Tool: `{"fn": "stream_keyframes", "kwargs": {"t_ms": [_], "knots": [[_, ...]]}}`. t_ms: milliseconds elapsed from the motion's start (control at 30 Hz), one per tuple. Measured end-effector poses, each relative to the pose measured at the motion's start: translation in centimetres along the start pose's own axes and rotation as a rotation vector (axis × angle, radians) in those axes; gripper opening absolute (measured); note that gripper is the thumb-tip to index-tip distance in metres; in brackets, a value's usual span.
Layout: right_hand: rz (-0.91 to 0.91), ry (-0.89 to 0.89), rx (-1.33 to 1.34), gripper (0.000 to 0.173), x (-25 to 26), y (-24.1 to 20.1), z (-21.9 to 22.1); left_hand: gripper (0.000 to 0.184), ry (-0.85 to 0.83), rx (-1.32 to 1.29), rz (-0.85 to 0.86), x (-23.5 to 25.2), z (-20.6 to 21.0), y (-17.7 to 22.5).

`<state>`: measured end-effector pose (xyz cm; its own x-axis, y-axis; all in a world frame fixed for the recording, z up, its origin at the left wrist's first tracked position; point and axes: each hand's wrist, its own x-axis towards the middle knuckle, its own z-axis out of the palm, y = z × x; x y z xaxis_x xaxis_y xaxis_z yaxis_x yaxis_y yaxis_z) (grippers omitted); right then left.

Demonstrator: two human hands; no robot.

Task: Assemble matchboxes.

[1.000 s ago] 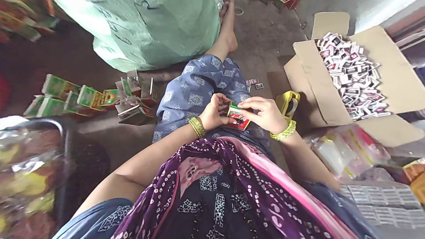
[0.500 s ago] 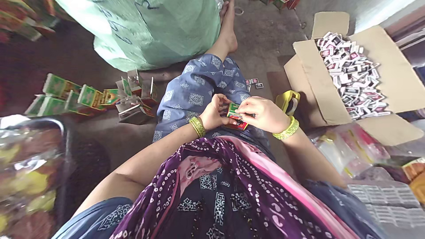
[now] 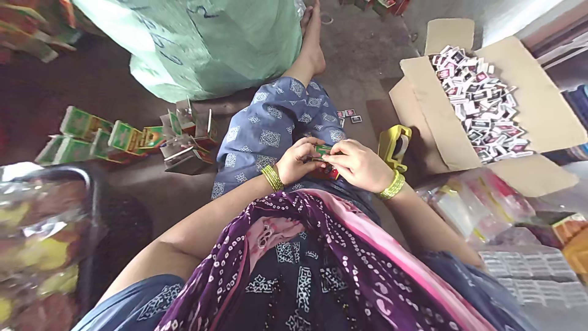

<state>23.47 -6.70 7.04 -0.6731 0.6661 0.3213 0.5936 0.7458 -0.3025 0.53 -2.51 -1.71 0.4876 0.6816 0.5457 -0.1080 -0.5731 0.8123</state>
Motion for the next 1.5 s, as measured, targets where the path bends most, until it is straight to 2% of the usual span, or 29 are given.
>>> {"fn": "stream_keyframes", "kwargs": {"t_ms": [167,233,300,367,433,500,633,700,767,800,867,967,1233,1333,1500], "knots": [[0.015,0.023,0.006,0.024,-0.2,0.2,0.5,0.012,-0.067,0.03,0.018,0.1,-0.1,0.2],[0.076,0.076,0.109,0.021,-0.3,0.4,0.6,0.016,-0.05,0.024,0.006,0.1,-0.2,0.2],[0.204,0.149,0.313,0.02,-0.4,0.9,0.4,0.038,-0.015,-0.034,-0.033,0.1,-0.2,0.2],[0.354,0.186,0.498,0.033,-0.5,1.6,-0.1,0.064,-0.001,-0.117,-0.102,0.1,-0.1,0.6],[0.434,0.203,0.572,0.032,-0.6,2.1,-0.4,0.074,0.004,-0.143,-0.127,-0.1,0.2,0.8],[0.454,0.242,0.479,0.023,-0.3,2.5,-0.5,0.073,0.002,-0.088,-0.145,-0.1,0.1,1.2],[0.505,0.326,0.318,0.035,0.4,2.4,-0.3,0.055,-0.021,-0.049,-0.031,0.2,-0.1,0.7],[0.437,0.432,0.183,0.037,0.6,1.6,-0.4,0.051,-0.05,-0.052,-0.049,0.3,-0.4,0.9],[0.293,0.483,0.08,0.025,0.6,0.4,-1.2,0.054,-0.093,-0.023,-0.057,0.5,-0.7,1.0],[0.232,0.459,0.082,0.019,0.6,-0.2,-1.8,0.054,-0.112,-0.008,-0.046,0.6,-0.8,1.1],[0.162,0.3,0.113,0.012,0.7,-1.4,-2.9,0.051,-0.139,0.021,-0.023,0.7,-0.8,1.2],[0.109,0.051,0.02,0.016,0.9,-1.8,-3.6,0.051,-0.135,0.026,0.008,0.9,-0.9,1.2],[0.108,-0.273,-0.198,0.019,2.4,-2.3,-4.6,0.061,-0.131,0.01,-0.009,0.4,-0.7,1.4],[0.137,-0.301,-0.229,0.016,2.9,-3.1,-3.9,0.062,-0.128,0.036,-0.029,0.2,-0.7,1.3],[0.291,-0.17,-0.163,0.016,2.2,-4.4,-3.0,0.062,-0.115,0.094,-0.015,0.2,-0.7,1.7]]}}
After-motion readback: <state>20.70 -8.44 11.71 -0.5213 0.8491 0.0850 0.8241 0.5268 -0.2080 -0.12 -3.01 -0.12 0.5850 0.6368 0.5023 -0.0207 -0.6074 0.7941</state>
